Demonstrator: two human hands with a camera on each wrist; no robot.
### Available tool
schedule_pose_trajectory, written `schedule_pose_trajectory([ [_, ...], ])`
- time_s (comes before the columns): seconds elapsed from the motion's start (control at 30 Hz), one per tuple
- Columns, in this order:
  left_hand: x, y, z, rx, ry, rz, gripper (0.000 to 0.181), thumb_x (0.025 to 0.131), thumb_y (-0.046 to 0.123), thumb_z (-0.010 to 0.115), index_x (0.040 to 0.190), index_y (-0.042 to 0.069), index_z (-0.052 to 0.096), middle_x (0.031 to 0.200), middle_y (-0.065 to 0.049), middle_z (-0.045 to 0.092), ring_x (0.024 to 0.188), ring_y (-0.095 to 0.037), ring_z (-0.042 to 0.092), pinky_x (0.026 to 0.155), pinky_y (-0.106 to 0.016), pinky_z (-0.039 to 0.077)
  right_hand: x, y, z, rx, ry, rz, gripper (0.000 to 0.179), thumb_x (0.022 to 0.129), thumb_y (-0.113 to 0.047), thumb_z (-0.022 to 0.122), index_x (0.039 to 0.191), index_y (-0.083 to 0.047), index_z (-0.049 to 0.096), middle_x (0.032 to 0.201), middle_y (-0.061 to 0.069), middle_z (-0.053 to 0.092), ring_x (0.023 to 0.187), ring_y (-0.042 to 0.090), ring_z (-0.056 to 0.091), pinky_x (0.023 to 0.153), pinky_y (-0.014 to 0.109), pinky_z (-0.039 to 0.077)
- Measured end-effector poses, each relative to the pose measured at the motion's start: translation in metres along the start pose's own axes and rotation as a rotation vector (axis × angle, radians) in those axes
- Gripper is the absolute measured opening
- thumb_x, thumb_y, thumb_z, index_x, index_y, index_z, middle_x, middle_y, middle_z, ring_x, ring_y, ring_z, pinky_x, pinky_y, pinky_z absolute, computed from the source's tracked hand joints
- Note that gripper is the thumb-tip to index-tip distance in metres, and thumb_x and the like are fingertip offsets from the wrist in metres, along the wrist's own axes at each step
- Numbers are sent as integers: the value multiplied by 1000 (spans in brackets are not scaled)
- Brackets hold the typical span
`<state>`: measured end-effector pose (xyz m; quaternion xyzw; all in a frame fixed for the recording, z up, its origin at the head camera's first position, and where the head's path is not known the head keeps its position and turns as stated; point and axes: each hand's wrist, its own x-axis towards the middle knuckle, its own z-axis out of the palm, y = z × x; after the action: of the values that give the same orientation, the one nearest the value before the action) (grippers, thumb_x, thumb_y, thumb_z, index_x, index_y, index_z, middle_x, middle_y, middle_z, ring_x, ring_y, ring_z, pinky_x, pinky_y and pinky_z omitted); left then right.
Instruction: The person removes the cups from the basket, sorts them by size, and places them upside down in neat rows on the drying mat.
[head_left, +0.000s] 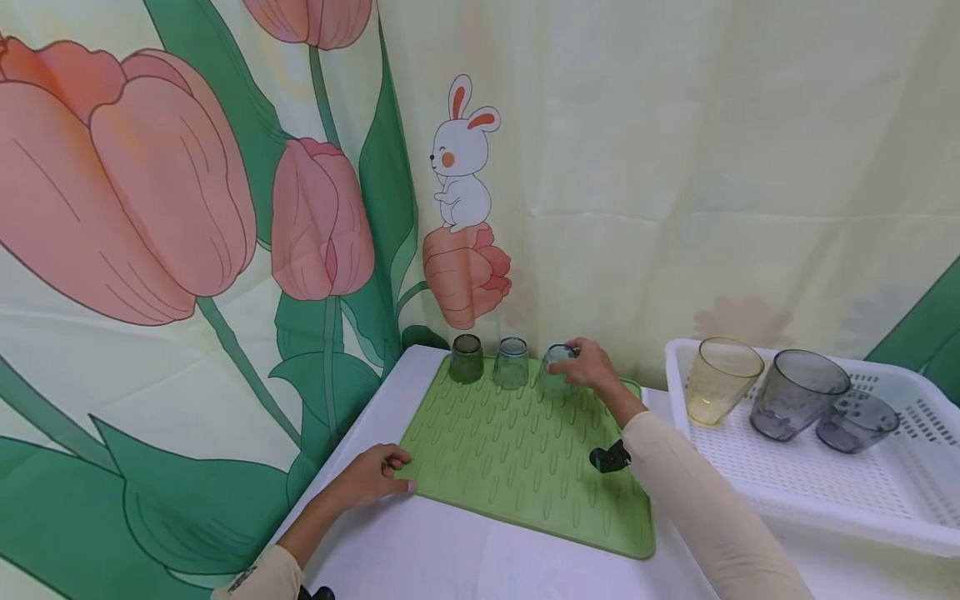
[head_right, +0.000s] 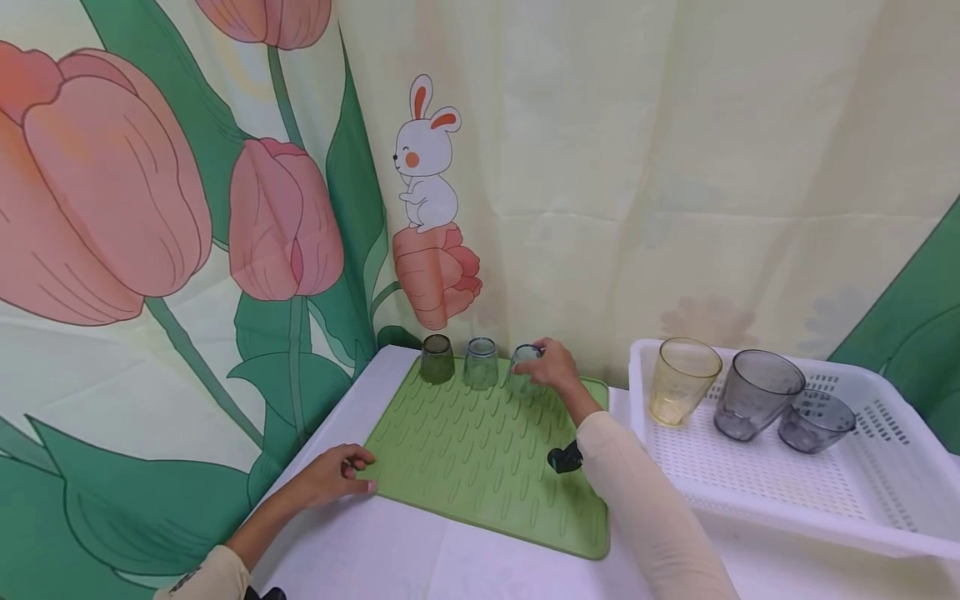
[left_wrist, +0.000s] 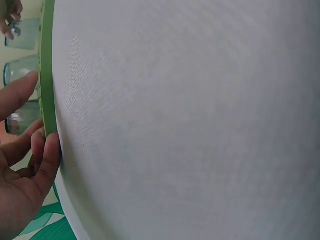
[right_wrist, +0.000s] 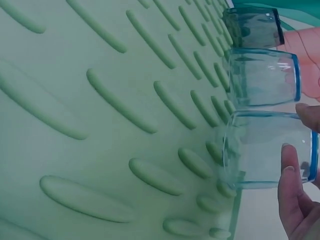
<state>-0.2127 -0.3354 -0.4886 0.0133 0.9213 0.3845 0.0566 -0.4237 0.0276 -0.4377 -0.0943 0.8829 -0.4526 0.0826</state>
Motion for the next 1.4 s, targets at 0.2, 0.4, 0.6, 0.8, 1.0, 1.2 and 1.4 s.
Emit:
schedule_pose_trajectory([
  [0.2,0,0,0,9,-11,5,43,78,14,86,113,-1,66,97,-5,59,82,-16,50,69,-24,43,0,0,2,-2,-29,-10,72,86,-25,80,142,3,45,127,28,59,76,22,70,71,34,57],
  [0.4,0,-1,0,4,-9,-1,43,78,13,86,113,-1,65,96,-5,58,83,-17,49,70,-24,43,3,1,5,-41,-52,-7,73,88,-25,79,145,1,42,129,27,58,83,30,73,72,33,57],
  [0.6,1,-1,2,9,2,-25,42,78,12,85,113,0,65,96,-4,57,84,-17,49,71,-24,43,4,0,5,-83,-44,5,77,89,-28,77,146,6,39,130,29,57,86,30,73,82,39,56],
  [0.8,0,1,1,7,6,-23,41,78,12,85,112,-1,65,96,-5,57,84,-16,49,71,-24,43,5,0,5,-90,-51,6,77,89,-29,77,145,8,39,126,29,60,89,33,74,77,36,57],
  [1.0,-1,3,0,6,7,-20,40,79,13,85,111,0,66,96,-5,57,83,-16,49,71,-25,43,4,1,4,-64,-71,3,78,88,-27,78,145,8,38,126,28,59,91,35,73,72,32,57],
  [1.2,0,4,2,24,32,-26,37,80,13,84,110,0,67,95,-5,59,83,-16,50,71,-26,43,3,2,2,-56,-98,-7,80,89,-25,77,148,9,35,130,32,56,90,36,73,70,31,59],
  [1.4,0,6,3,38,46,-46,34,80,12,83,108,1,67,94,-4,59,83,-16,50,72,-27,44,1,1,0,-41,-102,3,86,89,-26,77,152,7,28,148,32,42,87,32,74,81,37,59],
])
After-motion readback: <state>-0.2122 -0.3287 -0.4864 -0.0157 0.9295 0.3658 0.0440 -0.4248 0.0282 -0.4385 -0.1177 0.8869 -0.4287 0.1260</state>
